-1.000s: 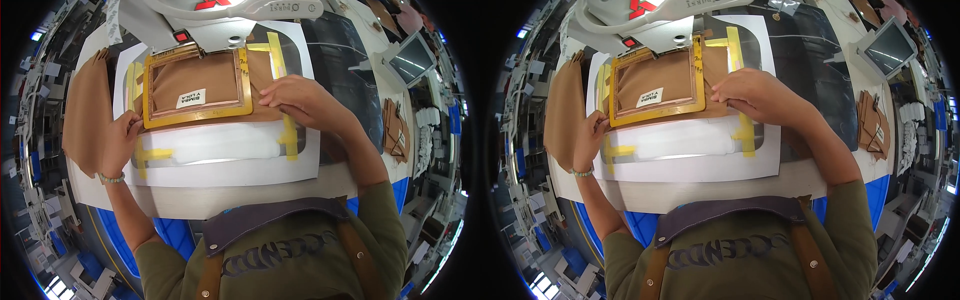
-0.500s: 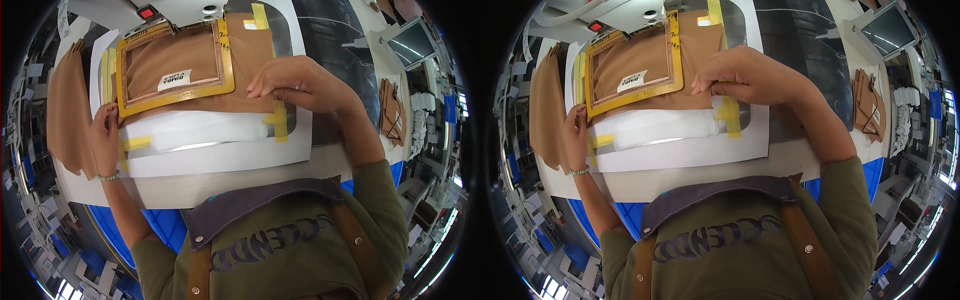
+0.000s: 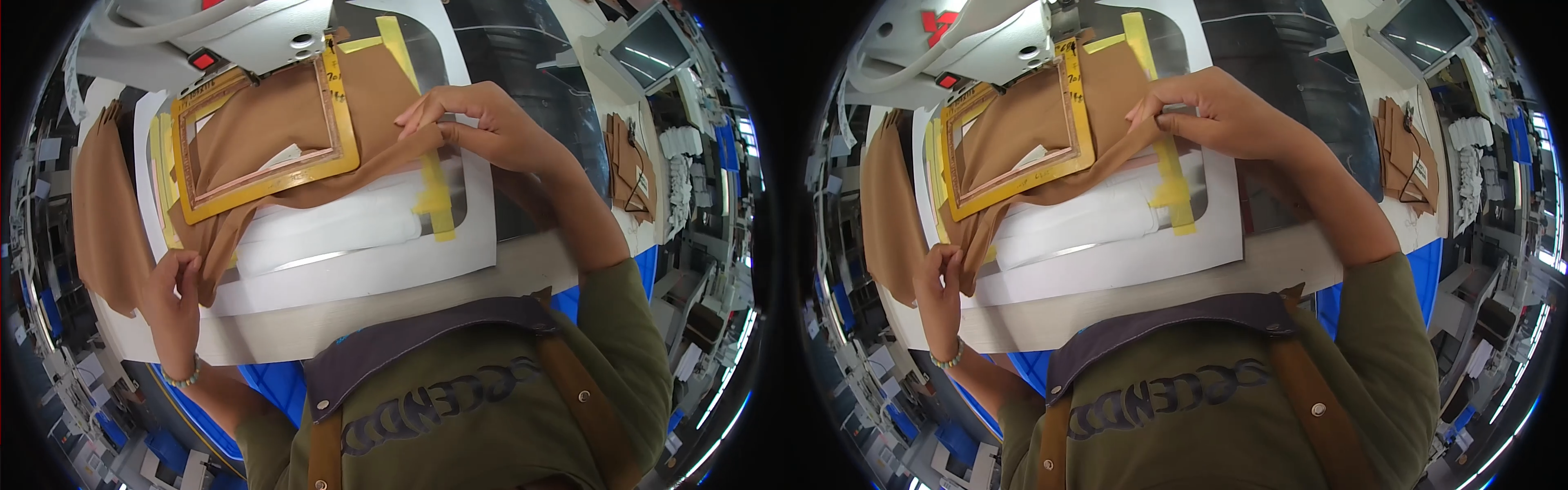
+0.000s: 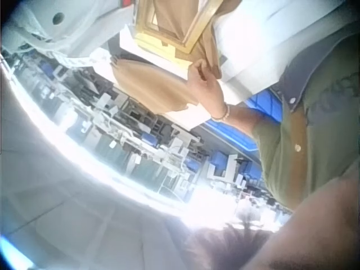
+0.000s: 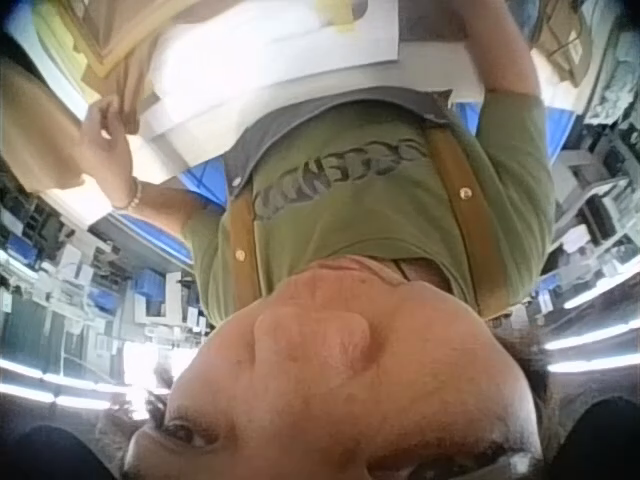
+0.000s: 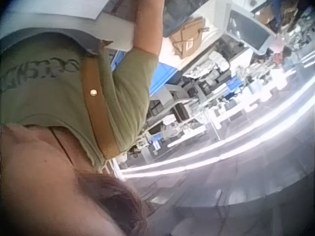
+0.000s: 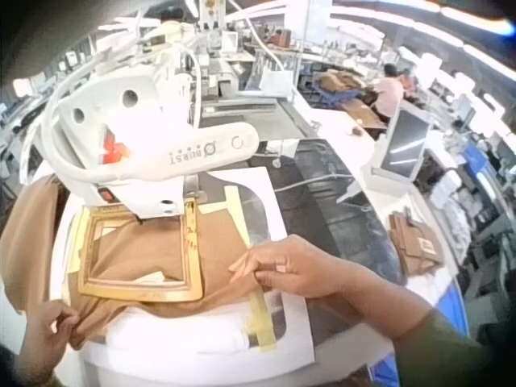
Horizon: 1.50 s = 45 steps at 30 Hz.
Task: Using an industrial sewing machine to attach brand patches to leather goods.
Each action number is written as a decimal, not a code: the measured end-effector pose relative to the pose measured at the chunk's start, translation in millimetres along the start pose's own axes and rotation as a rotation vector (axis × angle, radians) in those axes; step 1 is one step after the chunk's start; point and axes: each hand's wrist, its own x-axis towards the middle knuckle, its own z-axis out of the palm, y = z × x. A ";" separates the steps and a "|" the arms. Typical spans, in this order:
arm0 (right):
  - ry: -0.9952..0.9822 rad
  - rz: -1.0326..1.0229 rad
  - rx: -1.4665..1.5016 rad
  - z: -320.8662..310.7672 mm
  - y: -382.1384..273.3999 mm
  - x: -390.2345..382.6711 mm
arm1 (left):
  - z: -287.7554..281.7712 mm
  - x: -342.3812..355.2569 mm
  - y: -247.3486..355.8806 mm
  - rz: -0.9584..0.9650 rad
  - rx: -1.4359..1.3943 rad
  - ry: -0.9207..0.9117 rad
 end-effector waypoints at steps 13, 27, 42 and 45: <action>0.269 -0.307 -0.010 24.0 -65.5 -36.5 | -2.1 -5.6 64.6 0.356 0.068 0.136; 0.380 -0.301 -0.464 27.5 -82.9 -98.0 | 100.1 42.0 123.5 0.570 0.203 -0.017; 0.636 1.113 -1.170 -244.6 79.7 -314.7 | 60.6 49.6 193.3 0.088 -0.731 -0.204; 0.565 1.368 -1.251 -297.7 47.8 -337.0 | 51.4 52.9 184.0 0.114 -0.633 -0.244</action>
